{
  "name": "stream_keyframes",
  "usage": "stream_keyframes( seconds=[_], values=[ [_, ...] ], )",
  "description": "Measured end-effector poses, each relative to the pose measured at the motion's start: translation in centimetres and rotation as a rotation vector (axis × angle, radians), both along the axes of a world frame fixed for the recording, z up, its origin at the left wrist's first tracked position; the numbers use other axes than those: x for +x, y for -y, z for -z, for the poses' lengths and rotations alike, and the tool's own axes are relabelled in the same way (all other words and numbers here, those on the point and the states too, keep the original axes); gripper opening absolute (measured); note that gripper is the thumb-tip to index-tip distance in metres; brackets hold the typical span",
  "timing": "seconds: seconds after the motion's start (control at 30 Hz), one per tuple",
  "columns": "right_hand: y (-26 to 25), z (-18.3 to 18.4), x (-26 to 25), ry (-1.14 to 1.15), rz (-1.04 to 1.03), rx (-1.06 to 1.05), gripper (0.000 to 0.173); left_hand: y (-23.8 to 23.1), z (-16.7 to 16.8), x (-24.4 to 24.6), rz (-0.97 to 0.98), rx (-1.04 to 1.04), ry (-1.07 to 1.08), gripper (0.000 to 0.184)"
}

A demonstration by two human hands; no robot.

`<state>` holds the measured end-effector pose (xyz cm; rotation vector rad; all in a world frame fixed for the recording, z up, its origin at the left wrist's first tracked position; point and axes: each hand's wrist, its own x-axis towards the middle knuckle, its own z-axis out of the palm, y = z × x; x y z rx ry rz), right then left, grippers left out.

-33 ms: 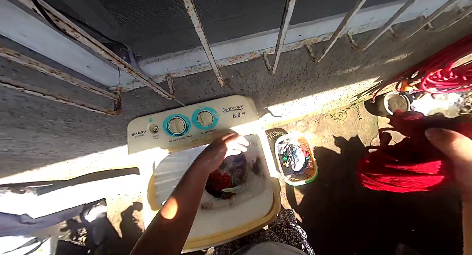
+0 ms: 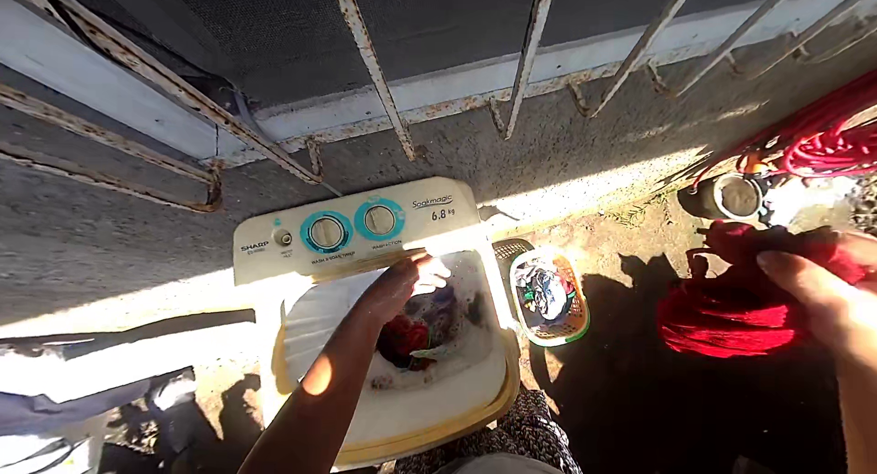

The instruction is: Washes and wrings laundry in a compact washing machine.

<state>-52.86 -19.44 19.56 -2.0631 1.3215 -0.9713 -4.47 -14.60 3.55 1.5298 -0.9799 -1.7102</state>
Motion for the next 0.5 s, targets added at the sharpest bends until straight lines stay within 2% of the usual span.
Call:
stream_keyframes(
  seconds=[0.1,0.17,0.27,0.37,0.43,0.47,0.5],
  values=[
    [0.5,5.8,-0.1,-0.301,0.106,0.226,0.031,-1.3,7.3,2.0,-0.062,0.291,0.183,0.039],
    [1.5,11.2,-0.4,-0.462,0.091,0.414,0.037,-2.1,12.9,2.7,-0.087,0.415,0.297,0.043],
    [3.1,21.1,0.3,-0.596,0.014,0.614,0.035,-2.0,20.0,3.3,-0.025,0.411,0.538,0.045],
    [3.3,29.6,1.1,-0.797,-0.072,0.686,0.041,0.1,24.2,1.9,0.128,0.336,0.761,0.053],
    [2.7,31.4,2.8,-0.783,-0.08,0.711,0.041,1.8,27.0,1.0,0.238,0.346,0.881,0.066],
    [2.3,31.3,3.6,-0.712,-0.095,0.727,0.041,1.9,28.2,0.5,0.279,0.366,0.928,0.069],
    [1.7,30.7,4.0,-0.636,-0.129,0.72,0.041,1.5,28.7,-0.1,0.32,0.402,0.96,0.063]
  ],
)
